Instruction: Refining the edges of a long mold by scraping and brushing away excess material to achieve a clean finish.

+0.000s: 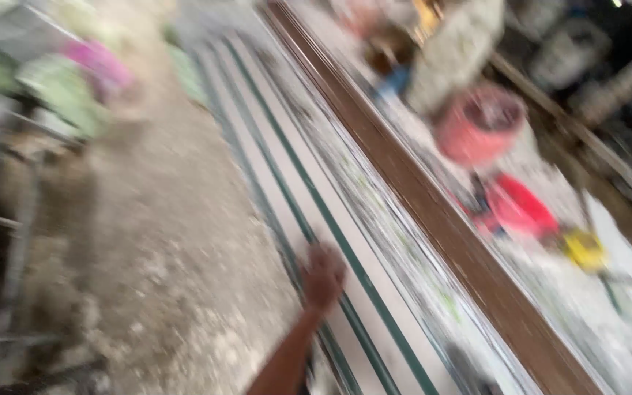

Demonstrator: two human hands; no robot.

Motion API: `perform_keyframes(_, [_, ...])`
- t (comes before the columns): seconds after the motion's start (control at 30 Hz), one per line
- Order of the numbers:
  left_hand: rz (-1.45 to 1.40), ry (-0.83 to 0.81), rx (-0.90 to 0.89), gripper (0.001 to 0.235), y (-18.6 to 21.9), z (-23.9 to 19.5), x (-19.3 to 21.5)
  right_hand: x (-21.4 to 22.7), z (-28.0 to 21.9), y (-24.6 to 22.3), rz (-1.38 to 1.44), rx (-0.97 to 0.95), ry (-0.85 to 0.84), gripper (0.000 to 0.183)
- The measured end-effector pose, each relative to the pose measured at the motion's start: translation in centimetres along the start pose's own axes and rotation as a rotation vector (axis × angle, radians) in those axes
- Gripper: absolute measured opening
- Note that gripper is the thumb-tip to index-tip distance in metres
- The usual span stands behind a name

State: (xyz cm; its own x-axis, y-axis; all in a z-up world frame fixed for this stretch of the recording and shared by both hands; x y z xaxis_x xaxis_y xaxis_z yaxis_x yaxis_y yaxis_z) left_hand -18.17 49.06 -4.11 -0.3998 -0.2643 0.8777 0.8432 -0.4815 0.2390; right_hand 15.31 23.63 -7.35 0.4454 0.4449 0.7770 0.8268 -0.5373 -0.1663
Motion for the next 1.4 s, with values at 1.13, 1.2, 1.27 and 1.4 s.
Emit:
perform_keyframes(1.13, [0.089,0.033,0.061,0.067,0.9,0.0,-0.3,11.6,-4.2,-8.8,-0.296,-0.111,-0.157,0.05])
perform_keyframes(1.2, [0.103,0.019,0.069,0.067,0.8,-0.2,-0.5,11.3,-4.2,-8.0,-0.3,-0.136,-0.184,0.049])
perform_keyframes(1.27, [0.068,0.011,0.068,0.065,0.9,-0.3,-0.6,11.3,-3.8,-8.8,-0.337,-0.103,-0.171,0.051])
perform_keyframes(1.4, [0.079,0.018,0.067,0.063,0.9,-0.2,-0.5,10.6,1.1,-11.9,-0.299,-0.055,-0.139,0.051])
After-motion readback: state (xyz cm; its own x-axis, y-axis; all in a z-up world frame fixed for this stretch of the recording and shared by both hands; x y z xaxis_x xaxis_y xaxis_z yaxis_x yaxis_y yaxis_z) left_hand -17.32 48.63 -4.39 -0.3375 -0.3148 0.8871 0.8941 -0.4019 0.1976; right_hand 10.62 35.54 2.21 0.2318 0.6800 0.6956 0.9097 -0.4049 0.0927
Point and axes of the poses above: each hand's wrist, its own z-axis towards the middle knuckle, its own x-axis out of the back of the hand, y = z × x, the point moved 5 cm from there along z, towards the middle knuckle, and after that the axes turned 14 degrees about -x, right-handed, at the moved point
